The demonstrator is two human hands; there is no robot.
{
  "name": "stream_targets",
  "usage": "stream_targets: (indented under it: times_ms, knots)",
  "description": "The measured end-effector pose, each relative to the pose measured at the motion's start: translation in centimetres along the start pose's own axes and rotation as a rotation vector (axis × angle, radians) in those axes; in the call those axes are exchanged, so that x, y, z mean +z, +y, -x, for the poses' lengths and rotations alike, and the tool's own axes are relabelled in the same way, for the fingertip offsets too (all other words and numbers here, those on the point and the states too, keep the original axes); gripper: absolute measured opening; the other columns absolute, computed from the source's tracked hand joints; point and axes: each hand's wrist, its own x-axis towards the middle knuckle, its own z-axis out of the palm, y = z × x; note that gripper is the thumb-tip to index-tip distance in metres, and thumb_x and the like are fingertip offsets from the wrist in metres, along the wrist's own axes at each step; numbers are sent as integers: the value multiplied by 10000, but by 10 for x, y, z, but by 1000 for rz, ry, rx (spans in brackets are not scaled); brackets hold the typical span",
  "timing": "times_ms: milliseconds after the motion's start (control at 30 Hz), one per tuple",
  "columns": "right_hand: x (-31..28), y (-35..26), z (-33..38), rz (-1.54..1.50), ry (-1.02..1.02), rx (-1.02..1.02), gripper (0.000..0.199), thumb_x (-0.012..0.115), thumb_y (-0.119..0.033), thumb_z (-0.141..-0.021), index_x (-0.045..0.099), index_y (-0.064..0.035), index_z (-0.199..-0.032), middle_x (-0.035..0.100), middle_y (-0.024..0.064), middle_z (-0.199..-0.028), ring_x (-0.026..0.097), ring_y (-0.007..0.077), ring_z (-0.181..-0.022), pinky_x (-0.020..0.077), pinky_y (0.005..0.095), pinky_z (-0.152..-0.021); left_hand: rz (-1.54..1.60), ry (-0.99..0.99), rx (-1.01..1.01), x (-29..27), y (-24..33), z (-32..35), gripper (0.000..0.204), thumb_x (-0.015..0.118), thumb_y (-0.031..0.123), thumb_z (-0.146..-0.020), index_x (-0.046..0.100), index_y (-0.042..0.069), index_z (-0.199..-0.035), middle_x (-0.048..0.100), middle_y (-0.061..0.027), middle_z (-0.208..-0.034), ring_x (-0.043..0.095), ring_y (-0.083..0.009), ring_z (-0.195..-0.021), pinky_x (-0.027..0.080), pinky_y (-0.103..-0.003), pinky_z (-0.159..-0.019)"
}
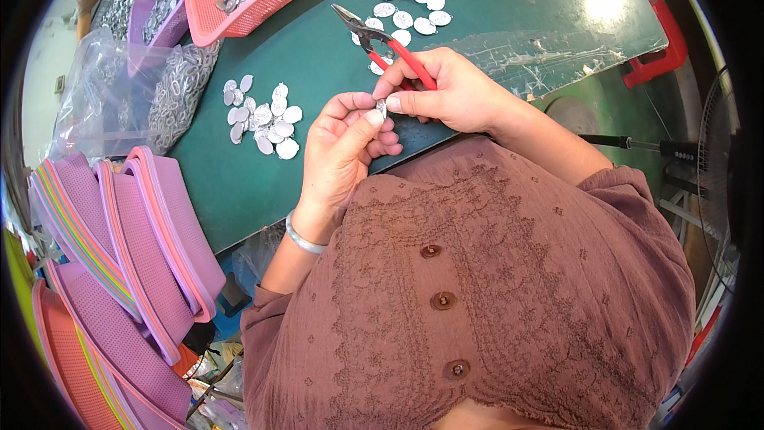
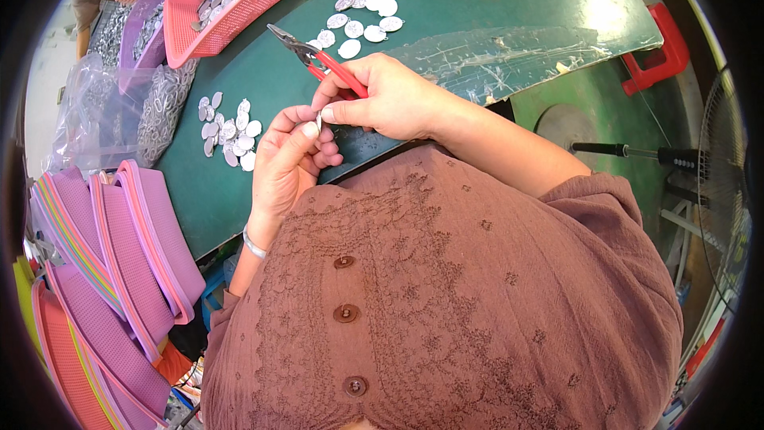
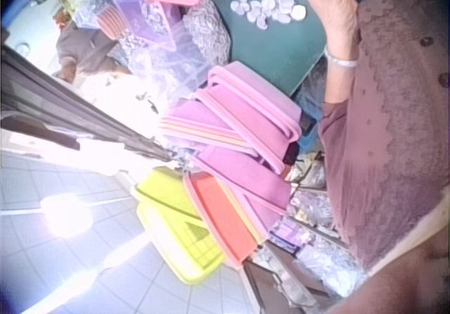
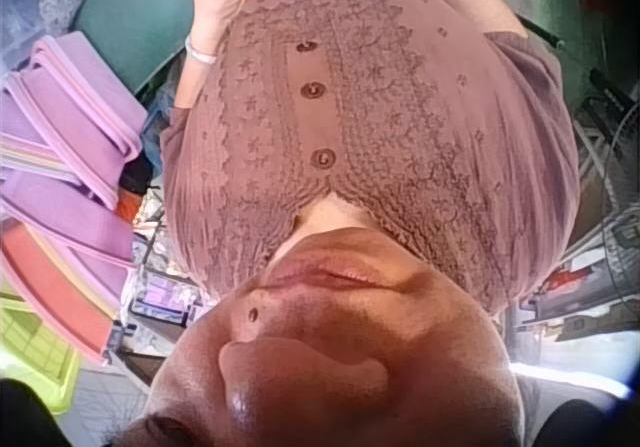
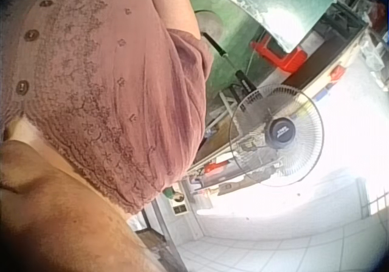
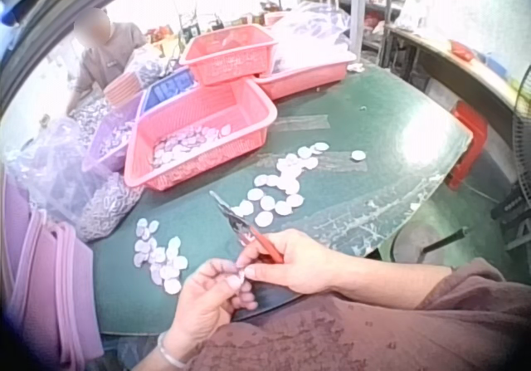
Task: The person uses pliers to trim small pieces of excess material from circular white components, picking them up from a pile and placing them into a pink bin.
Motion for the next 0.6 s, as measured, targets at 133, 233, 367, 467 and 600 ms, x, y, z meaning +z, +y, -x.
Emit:
stream_targets:
  times_ms: [133,233,367,467,600]
  knots:
    - [1,1,0,-2,4,-10,147,635,-124,-790,625,-29,-901,563,-15,-701,476,44,-593,390,196,-538,-12,-2,-18,2,0,0,182,560,90,-845,502,32,-1007,582,-68,-793,589,-131,-660,530,-270,-612]
    - [0,1,0,20,7,-6,136,635,-126,-791,627,-26,-882,558,-18,-685,472,43,-589,386,195,-538,5,-27,-33,1,-1,-1,175,559,83,-848,499,21,-1001,587,-73,-789,596,-134,-656,535,-270,-611]
    - [0,2,0,9,4,-5,122,631,-122,-792,626,-22,-863,551,-22,-670,467,42,-583,382,194,-536,25,-55,-39,-2,-2,-2,158,552,70,-854,498,2,-986,605,-88,-796,615,-145,-662,546,-281,-620]
    - [1,1,0,11,6,-2,114,628,-116,-793,625,-22,-857,551,-23,-669,466,42,-580,380,193,-535,22,-54,-39,-2,-2,-3,147,556,81,-855,505,1,-968,607,-89,-803,616,-146,-664,547,-285,-626]
    - [0,0,0,11,-11,-13,110,627,-111,-792,623,-20,-855,552,-22,-669,466,43,-579,380,191,-534,13,-43,-38,-2,-2,-4,140,556,89,-857,508,5,-958,607,-90,-806,615,-148,-670,547,-288,-629]
